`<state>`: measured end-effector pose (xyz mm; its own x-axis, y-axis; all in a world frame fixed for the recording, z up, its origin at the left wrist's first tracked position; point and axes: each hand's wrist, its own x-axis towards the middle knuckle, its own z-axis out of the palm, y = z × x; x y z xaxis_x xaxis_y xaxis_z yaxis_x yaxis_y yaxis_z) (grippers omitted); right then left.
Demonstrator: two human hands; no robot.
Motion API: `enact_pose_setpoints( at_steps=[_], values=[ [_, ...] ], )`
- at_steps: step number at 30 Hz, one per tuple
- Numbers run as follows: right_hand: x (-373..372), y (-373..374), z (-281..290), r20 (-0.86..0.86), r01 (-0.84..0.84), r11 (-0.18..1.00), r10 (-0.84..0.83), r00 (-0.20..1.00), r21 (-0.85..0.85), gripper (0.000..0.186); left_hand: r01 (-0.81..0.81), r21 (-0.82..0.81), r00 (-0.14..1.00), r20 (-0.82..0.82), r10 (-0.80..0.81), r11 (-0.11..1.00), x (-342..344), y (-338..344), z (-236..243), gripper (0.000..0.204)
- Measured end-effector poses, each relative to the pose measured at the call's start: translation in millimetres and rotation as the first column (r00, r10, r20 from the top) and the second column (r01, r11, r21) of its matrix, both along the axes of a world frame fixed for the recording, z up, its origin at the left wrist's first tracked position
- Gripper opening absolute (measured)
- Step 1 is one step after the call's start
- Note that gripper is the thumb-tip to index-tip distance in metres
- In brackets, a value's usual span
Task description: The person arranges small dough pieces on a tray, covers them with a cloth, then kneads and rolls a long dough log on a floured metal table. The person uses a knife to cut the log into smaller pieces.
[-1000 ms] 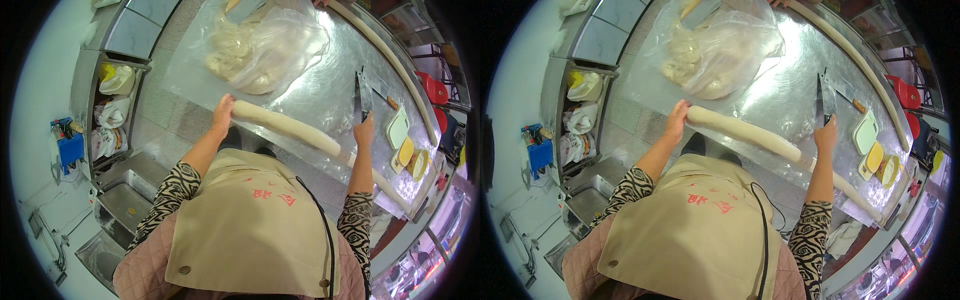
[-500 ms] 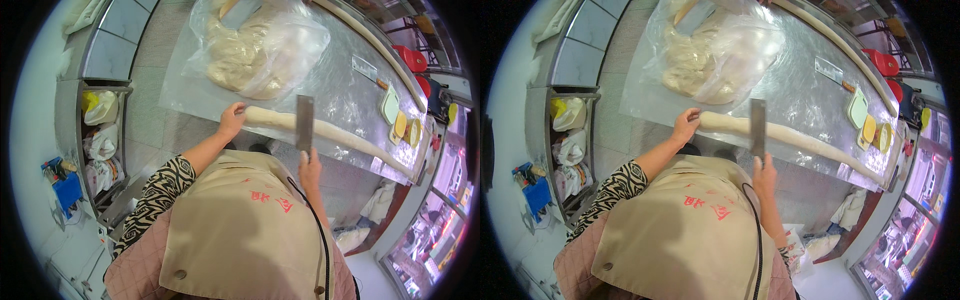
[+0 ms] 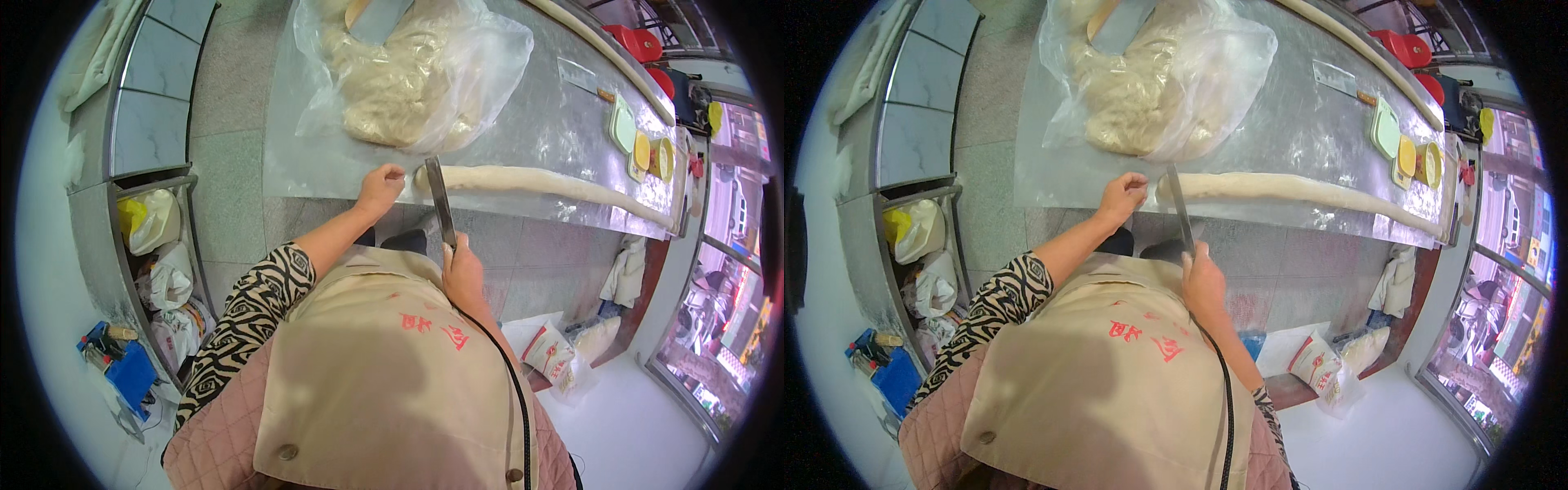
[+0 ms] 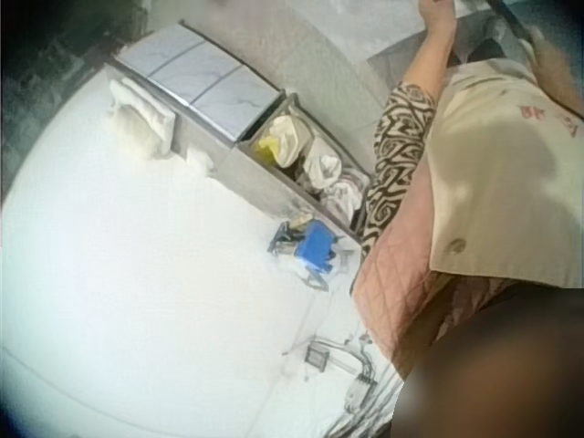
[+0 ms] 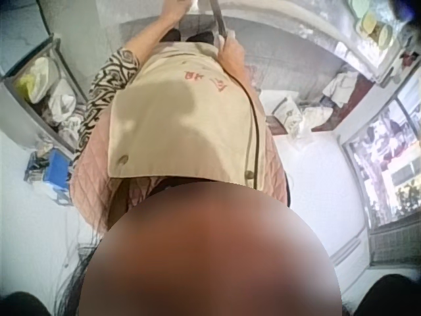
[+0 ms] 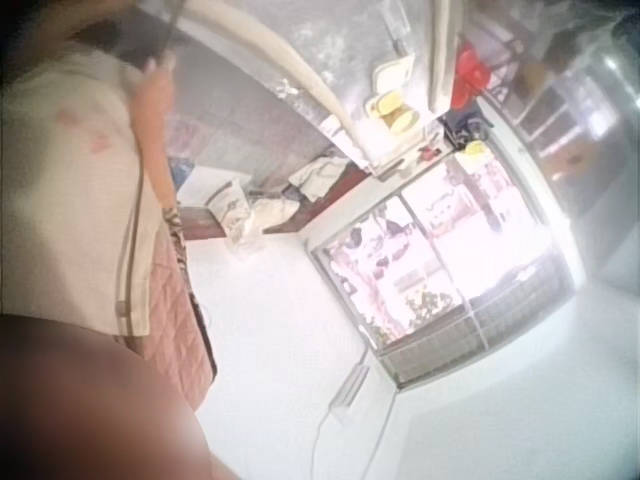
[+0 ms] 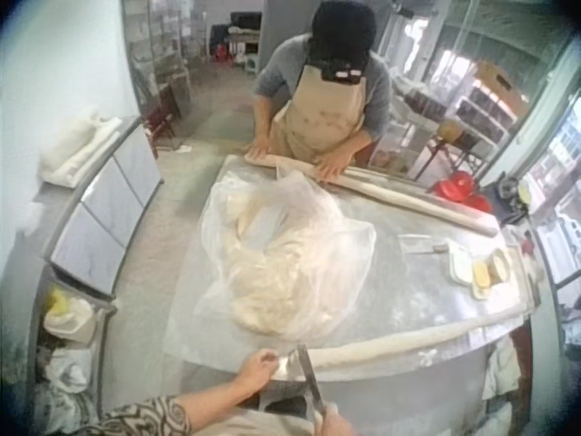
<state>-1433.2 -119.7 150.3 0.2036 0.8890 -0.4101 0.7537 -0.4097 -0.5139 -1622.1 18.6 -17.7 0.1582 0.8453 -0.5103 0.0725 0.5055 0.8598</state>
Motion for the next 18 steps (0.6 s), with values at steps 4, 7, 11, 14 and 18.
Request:
enact_pose_setpoints(
  at_steps=[4,7,11,14,18],
  values=[
    [-12,4,-14,0.047,0.024,0.986,-0.016,0.999,-0.167,0.028,0.09,0.149,0.994,-0.074,-0.08,0.985,7,-1,16,0.043],
    [-23,13,-28,0.076,0.026,0.98,-0.011,0.997,-0.196,0.027,0.223,0.306,0.966,-0.199,-0.167,0.925,15,5,34,0.054],
    [-32,23,-45,0.108,0.035,0.984,-0.016,0.994,-0.175,0.026,0.424,0.423,0.86,-0.467,-0.208,0.801,24,12,50,0.054],
    [-33,22,-49,0.109,0.035,0.988,-0.019,0.994,-0.153,0.026,0.457,0.457,0.833,-0.52,-0.188,0.763,25,16,49,0.047],
    [-26,15,-44,0.113,0.026,0.982,-0.005,0.994,-0.188,0.026,0.51,0.426,0.816,-0.515,-0.263,0.747,20,19,40,0.04]
  ],
)
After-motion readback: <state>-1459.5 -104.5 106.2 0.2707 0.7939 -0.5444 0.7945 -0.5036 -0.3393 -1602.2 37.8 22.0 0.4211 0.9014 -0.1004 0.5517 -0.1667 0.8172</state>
